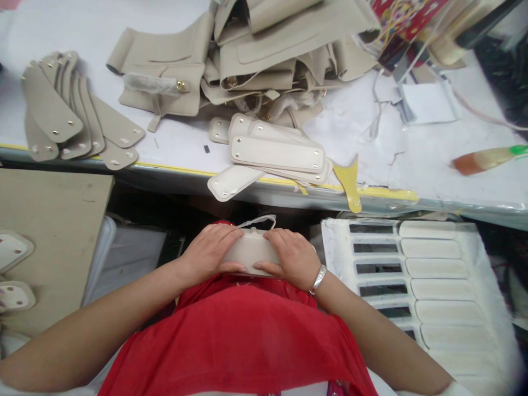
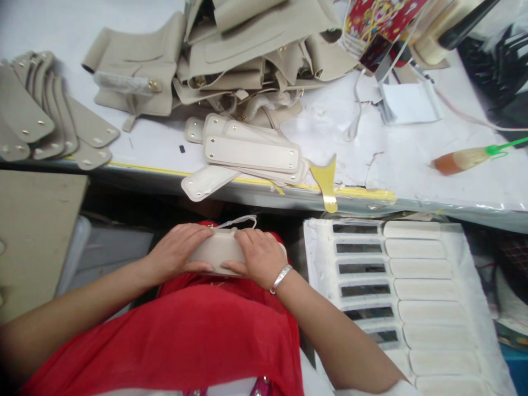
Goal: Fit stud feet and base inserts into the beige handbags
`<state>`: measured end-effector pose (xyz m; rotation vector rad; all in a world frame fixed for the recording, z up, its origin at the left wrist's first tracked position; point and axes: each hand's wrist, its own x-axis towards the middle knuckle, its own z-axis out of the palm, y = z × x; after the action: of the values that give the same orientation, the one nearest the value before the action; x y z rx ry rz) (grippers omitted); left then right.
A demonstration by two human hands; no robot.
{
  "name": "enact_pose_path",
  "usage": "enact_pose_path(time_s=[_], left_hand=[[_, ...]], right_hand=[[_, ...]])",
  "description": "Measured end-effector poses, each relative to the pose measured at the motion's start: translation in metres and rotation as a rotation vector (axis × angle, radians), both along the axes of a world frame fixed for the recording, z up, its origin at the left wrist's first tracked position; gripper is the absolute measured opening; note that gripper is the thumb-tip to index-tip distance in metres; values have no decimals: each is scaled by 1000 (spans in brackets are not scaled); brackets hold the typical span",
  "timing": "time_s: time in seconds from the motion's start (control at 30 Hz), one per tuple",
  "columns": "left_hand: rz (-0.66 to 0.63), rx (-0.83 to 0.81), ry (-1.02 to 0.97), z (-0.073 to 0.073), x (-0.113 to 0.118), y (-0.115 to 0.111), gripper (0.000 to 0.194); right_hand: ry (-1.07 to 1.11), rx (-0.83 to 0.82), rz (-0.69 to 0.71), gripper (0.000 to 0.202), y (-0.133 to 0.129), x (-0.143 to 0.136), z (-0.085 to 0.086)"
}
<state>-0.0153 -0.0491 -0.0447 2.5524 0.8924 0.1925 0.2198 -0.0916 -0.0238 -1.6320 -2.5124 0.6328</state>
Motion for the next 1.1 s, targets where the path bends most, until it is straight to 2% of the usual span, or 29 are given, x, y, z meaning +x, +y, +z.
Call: enact_pose_path(time_s=[0.3, 0.57, 0.7, 0.83, 0.93, 1.03, 1.1], left_hand=[[51, -5, 19, 4, 5, 0, 48], [120, 0, 58, 6, 11, 2, 36], [145, -24, 46, 8, 12, 2, 33], [160, -18, 38, 9, 10, 3, 33], [167, -18, 37, 10, 10, 3, 33], [164, -1, 44, 10, 12, 2, 32], [159, 45, 38, 10, 12, 0, 32]], right_hand=[[-97, 27, -94, 36, 3, -10, 0], [-107, 42, -146, 28, 2, -16, 3], [-59, 29, -184, 28, 3, -17, 2], [85, 7, -168, 24, 0, -5, 3], [163, 105, -105, 43, -13, 8, 7], [103, 153, -11, 70, -31, 14, 12], [44, 166, 27, 80, -40, 12, 11]])
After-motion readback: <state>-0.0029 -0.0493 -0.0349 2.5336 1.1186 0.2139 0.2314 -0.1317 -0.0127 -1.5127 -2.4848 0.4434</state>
